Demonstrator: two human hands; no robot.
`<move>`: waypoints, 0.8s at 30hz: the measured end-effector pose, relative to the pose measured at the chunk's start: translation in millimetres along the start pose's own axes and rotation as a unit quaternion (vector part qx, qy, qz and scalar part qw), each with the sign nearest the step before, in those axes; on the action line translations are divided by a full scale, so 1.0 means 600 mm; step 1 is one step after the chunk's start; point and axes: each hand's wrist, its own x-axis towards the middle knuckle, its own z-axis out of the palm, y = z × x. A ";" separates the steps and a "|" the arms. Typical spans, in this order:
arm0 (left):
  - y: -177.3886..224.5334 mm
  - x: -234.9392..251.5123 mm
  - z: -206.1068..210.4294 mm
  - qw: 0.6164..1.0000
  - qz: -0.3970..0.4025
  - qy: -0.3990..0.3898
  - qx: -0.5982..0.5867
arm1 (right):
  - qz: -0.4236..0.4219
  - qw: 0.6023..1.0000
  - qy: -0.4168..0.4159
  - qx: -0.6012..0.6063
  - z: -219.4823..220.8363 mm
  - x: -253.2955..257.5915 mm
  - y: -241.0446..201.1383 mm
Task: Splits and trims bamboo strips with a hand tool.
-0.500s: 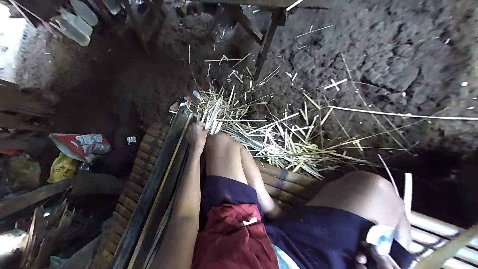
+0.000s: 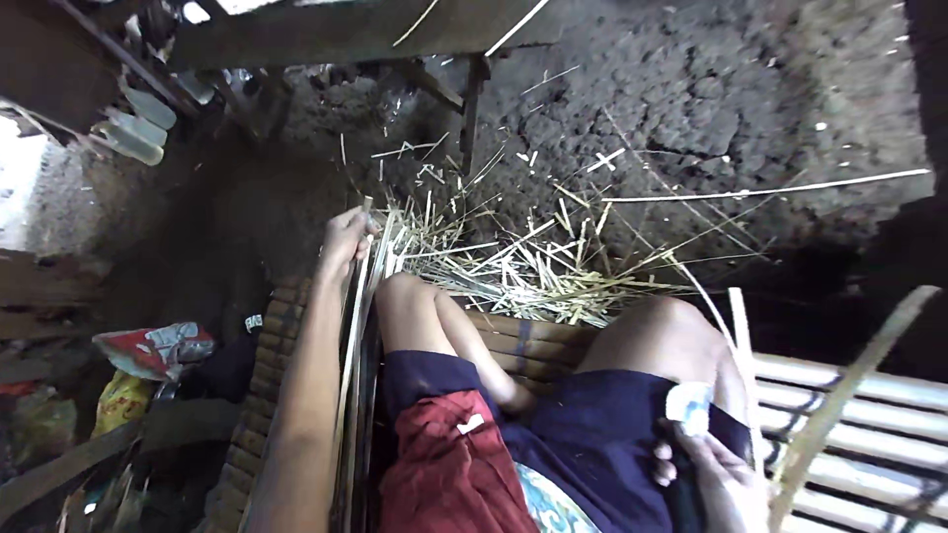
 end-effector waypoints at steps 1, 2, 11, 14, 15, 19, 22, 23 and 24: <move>0.011 -0.009 0.020 0.998 -0.015 -0.051 -0.025 | -0.024 1.000 -0.016 0.005 -0.010 0.005 0.013; 0.019 -0.025 0.043 0.995 -0.023 -0.097 -0.030 | -0.037 0.999 -0.021 0.000 -0.014 0.008 0.020; 0.003 -0.356 0.210 0.884 -0.004 -0.452 -0.123 | -0.369 0.915 -0.121 -0.113 -0.036 -0.010 -0.013; -0.006 -0.427 0.225 0.860 0.012 -0.491 -0.140 | -0.218 0.922 -0.321 0.001 -0.037 -0.025 -0.064; -0.007 -0.445 0.227 0.858 0.013 -0.493 -0.141 | -0.148 0.913 -0.379 0.033 -0.036 -0.032 -0.075; -0.008 -0.502 0.228 0.871 0.024 -0.463 -0.162 | 0.137 0.818 -0.552 0.081 -0.048 -0.061 -0.102; -0.010 -0.528 0.227 0.881 0.026 -0.444 -0.164 | 0.290 0.753 -0.587 0.060 -0.051 -0.081 -0.119; -0.011 -0.533 0.227 0.881 0.024 -0.441 -0.168 | 0.322 0.741 -0.587 0.049 -0.051 -0.087 -0.126; -0.011 -0.537 0.226 0.884 0.024 -0.436 -0.168 | 0.349 0.733 -0.583 0.042 -0.050 -0.090 -0.132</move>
